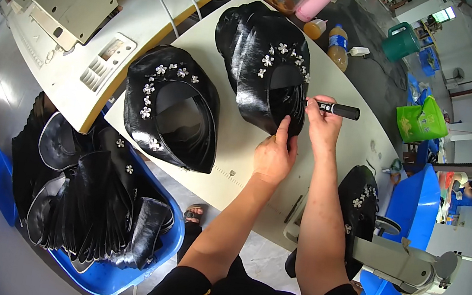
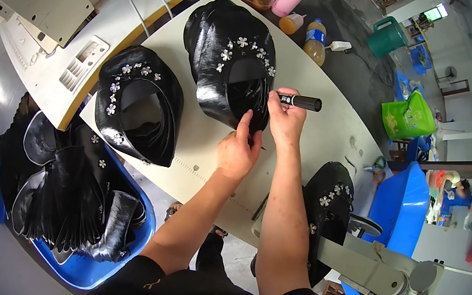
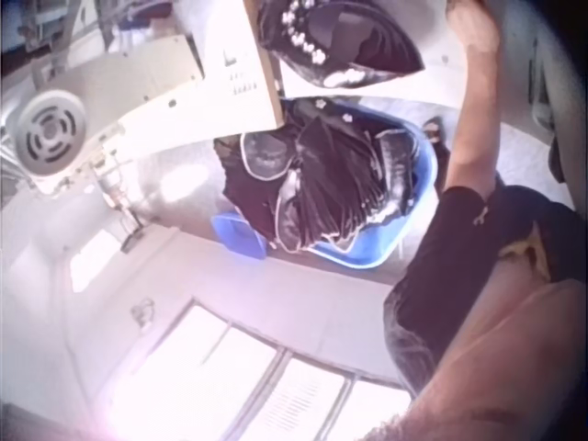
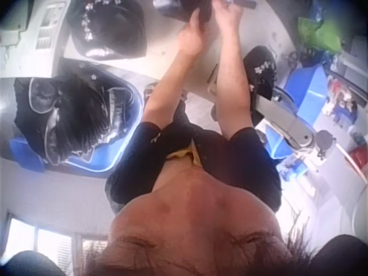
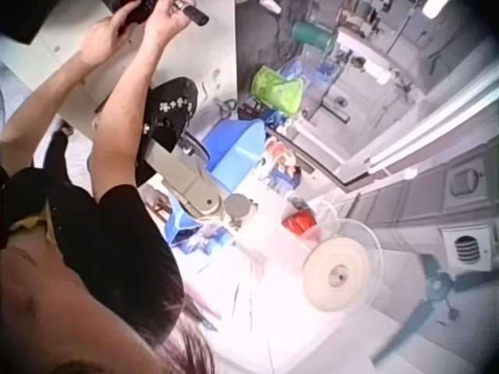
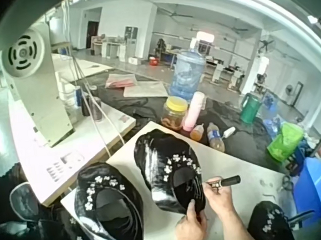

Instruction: The person uses a black marker to apply small marks to the inner lining of several black shoes. The shoes are handled one by one, picked up from a blue bin, marked, and then placed on a nearby table. The shoes feature decorative white floral embellishments on the exterior.

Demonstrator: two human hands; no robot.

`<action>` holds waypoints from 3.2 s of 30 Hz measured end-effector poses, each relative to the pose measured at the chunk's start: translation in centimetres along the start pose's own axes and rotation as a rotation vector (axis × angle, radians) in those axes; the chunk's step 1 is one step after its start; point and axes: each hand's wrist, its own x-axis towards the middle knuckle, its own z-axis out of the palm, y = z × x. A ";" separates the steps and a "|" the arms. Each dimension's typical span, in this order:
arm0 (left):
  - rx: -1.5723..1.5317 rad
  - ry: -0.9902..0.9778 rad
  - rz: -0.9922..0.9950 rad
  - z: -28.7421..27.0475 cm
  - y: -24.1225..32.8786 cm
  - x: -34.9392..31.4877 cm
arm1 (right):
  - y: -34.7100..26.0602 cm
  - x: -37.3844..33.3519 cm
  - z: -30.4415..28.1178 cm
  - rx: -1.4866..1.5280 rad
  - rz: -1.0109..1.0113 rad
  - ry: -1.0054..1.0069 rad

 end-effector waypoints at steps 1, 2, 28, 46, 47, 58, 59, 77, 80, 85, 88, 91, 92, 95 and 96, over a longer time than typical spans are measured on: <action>-0.003 0.006 0.004 0.1 -0.1 0.0 | 0.2 0.1 -0.1 -0.013 -0.017 -0.005; -0.003 0.013 0.008 0.1 -0.2 0.0 | 0.2 0.1 -0.1 -0.025 -0.033 -0.011; -0.002 0.040 0.008 0.1 -0.1 0.0 | -0.1 -0.3 0.3 0.051 -0.014 0.051; -0.008 0.069 0.018 0.2 -0.1 -0.1 | 0.1 -0.2 0.0 -0.010 -0.011 -0.035; -0.008 0.061 0.015 0.1 0.0 -0.1 | 0.1 -0.2 0.1 -0.008 -0.004 -0.035; -0.006 0.040 0.027 0.1 0.0 -0.1 | -0.1 -0.4 0.3 -0.032 -0.048 -0.030; 0.012 0.029 0.044 0.0 -0.1 0.0 | -0.2 -0.4 0.3 -0.022 -0.036 -0.038; 0.072 -0.040 0.047 -0.3 0.3 0.2 | 0.0 0.6 0.7 -0.028 -0.079 -0.044; 0.099 -0.058 0.051 -0.3 0.3 0.3 | -0.2 0.7 0.9 0.002 -0.045 -0.115; -0.064 -0.005 0.082 -0.7 0.1 -0.1 | 0.3 1.1 0.6 -0.061 -0.037 -0.065; -0.198 0.180 0.266 -1.8 -0.2 0.6 | 0.5 1.5 0.8 -0.030 -0.055 -0.038; -0.033 0.260 0.385 -4.4 0.7 4.1 | -0.1 1.8 1.2 -0.123 -0.081 -0.030; 0.001 0.272 0.375 -4.9 0.5 5.3 | 0.0 2.1 1.2 -0.173 -0.089 -0.029; 0.119 0.343 0.313 -5.5 -0.2 8.1 | -0.4 2.1 1.4 -0.133 -0.074 -0.030; 0.121 0.382 0.300 -5.3 -0.4 8.7 | -0.3 2.2 1.5 -0.134 -0.076 -0.032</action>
